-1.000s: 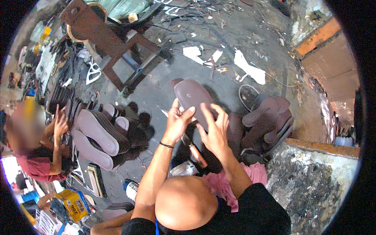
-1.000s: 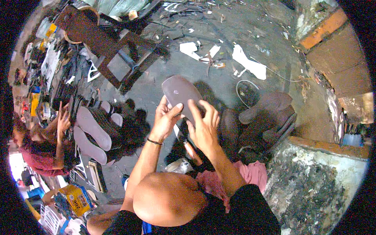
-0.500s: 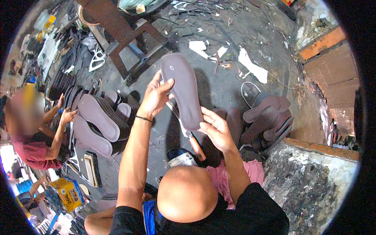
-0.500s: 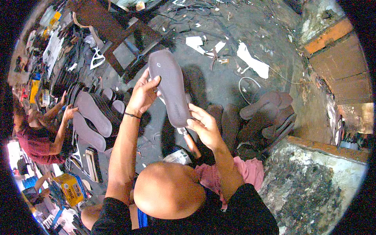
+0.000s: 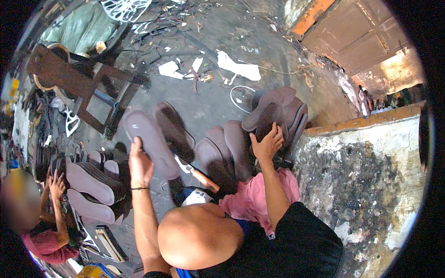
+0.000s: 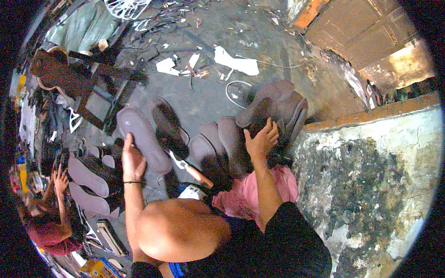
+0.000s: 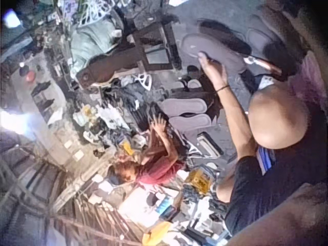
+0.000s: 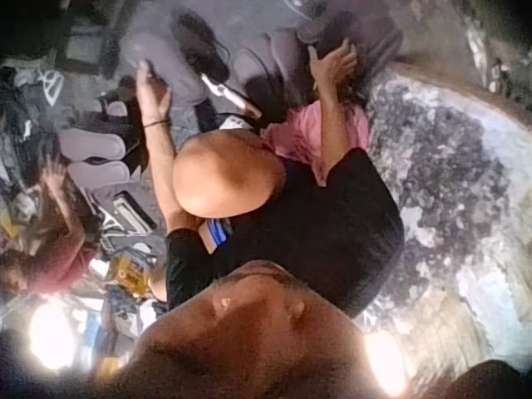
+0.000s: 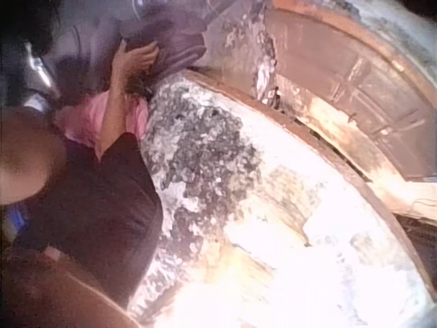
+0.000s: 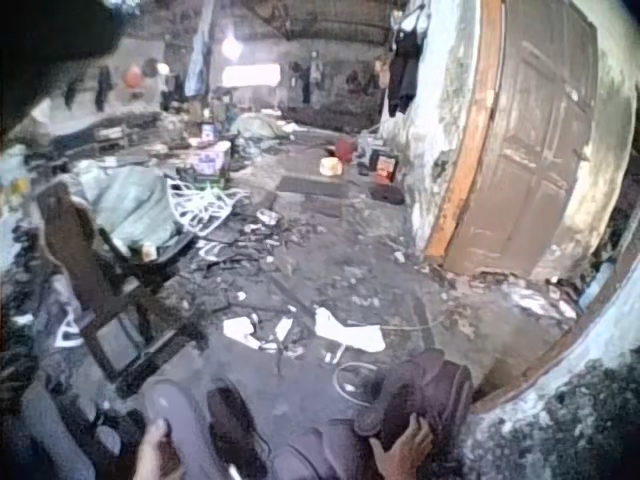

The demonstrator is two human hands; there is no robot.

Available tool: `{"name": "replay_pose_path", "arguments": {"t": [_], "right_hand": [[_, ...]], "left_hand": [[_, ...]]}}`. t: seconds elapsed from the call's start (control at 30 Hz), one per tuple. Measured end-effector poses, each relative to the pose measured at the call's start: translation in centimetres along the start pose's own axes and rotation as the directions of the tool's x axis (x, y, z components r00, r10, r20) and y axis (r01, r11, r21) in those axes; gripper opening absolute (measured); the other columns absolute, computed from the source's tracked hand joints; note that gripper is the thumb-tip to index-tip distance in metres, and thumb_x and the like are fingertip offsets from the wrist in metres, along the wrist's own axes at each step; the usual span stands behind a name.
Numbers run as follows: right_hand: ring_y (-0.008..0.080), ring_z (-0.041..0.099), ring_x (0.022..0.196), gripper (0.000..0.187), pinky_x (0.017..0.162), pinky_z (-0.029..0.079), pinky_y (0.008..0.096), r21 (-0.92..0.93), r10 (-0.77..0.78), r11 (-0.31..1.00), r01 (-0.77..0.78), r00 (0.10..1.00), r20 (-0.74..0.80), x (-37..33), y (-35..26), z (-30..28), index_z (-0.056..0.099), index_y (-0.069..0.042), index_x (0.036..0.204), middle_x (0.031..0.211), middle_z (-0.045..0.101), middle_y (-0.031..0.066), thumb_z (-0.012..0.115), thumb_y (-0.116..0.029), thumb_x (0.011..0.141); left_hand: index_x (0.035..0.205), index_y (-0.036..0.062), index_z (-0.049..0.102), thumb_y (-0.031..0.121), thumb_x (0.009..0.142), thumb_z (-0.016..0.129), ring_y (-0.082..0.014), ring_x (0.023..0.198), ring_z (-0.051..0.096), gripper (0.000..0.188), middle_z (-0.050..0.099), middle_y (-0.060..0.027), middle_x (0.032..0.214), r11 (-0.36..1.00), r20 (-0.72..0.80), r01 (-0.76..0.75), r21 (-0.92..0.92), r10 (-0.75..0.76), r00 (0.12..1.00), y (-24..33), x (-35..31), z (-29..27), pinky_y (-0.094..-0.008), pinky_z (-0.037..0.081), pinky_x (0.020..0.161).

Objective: The person sits on the floor and repeatedly picks up dark shoe soles, aligns them, and stacks them into neat piles. Another person nearby also handles similar soles. The camera remains in a first-person view focused on the hands and the growing stacks.

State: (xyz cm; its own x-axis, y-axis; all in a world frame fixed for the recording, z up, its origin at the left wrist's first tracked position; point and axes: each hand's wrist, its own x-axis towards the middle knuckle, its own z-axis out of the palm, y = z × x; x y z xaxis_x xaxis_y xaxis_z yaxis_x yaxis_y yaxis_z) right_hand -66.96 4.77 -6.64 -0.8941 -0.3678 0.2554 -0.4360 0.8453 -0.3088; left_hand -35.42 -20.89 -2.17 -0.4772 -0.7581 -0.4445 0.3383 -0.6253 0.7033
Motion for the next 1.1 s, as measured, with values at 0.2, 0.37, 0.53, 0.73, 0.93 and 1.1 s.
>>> {"name": "replay_pose_path", "arguments": {"t": [0.2,0.37,0.53,0.73,0.93,1.1], "right_hand": [[0.0464,0.041,0.130,0.110,0.110,0.033,0.0563,-0.078,0.117,0.991,-0.109,0.987,0.112,-0.1,-1.0,1.7,0.018,-0.014,0.158,0.147,0.038,0.0274,0.084,-0.025,0.071],[0.0484,0.043,0.129,0.106,0.108,0.034,0.0606,-0.024,0.301,0.953,-0.301,0.944,0.134,1.3,0.1,2.1,0.024,-0.006,0.153,0.143,0.043,0.0286,0.084,-0.025,0.068],[0.0469,0.042,0.132,0.110,0.111,0.034,0.0572,0.092,0.153,0.982,-0.165,0.981,0.121,2.2,-0.4,1.8,0.027,-0.003,0.151,0.142,0.043,0.0289,0.087,-0.033,0.064],[0.0456,0.042,0.130,0.112,0.113,0.032,0.0523,0.107,0.133,0.985,-0.133,0.991,0.007,4.6,1.7,-0.9,0.030,-0.003,0.152,0.139,0.045,0.0285,0.085,-0.036,0.060],[0.0426,0.048,0.126,0.107,0.107,0.034,0.0567,-0.337,0.111,0.929,-0.156,0.982,-0.151,10.3,3.1,-4.0,0.031,-0.003,0.151,0.140,0.047,0.0252,0.082,-0.052,0.070],[0.0431,0.065,0.113,0.107,0.102,0.043,0.0532,-0.198,0.119,0.976,-0.094,0.986,0.118,8.5,-3.6,1.6,0.027,0.003,0.150,0.125,0.063,0.0251,0.080,-0.054,0.078]], "left_hand": [[0.138,0.0102,0.052,0.037,0.102,0.060,-0.0236,0.127,0.053,0.046,0.056,-0.0059,0.138,0.999,0.009,0.042,-0.019,-0.041,0.999,-0.2,-1.9,1.8,-0.0433,0.041,0.109],[0.141,0.0082,0.046,0.033,0.100,0.065,-0.0213,0.125,0.052,0.052,0.056,-0.0056,0.135,0.998,-0.034,0.065,-0.006,-0.065,0.997,-0.2,-1.6,0.9,-0.0415,0.040,0.107],[0.140,0.0058,0.046,0.030,0.104,0.056,-0.0251,0.125,0.055,0.044,0.057,-0.0088,0.135,0.998,-0.034,0.034,-0.058,-0.036,0.999,0.1,-2.3,0.4,-0.0449,0.043,0.108],[0.140,0.0064,0.050,0.031,0.104,0.056,-0.0246,0.125,0.055,0.043,0.057,-0.0078,0.136,0.998,-0.061,0.021,-0.067,-0.025,0.998,-1.1,-2.4,-0.3,-0.0450,0.043,0.108],[0.139,0.0074,0.049,0.031,0.104,0.058,-0.0249,0.124,0.055,0.044,0.057,-0.0082,0.135,0.998,-0.038,0.038,-0.045,-0.040,0.998,-1.0,-2.2,-1.0,-0.0457,0.043,0.107],[0.138,0.0073,0.051,0.031,0.105,0.056,-0.0236,0.119,0.058,0.041,0.059,-0.0075,0.132,0.997,-0.004,0.049,-0.066,-0.050,0.999,-1.7,-0.6,1.4,-0.0438,0.047,0.103]]}}
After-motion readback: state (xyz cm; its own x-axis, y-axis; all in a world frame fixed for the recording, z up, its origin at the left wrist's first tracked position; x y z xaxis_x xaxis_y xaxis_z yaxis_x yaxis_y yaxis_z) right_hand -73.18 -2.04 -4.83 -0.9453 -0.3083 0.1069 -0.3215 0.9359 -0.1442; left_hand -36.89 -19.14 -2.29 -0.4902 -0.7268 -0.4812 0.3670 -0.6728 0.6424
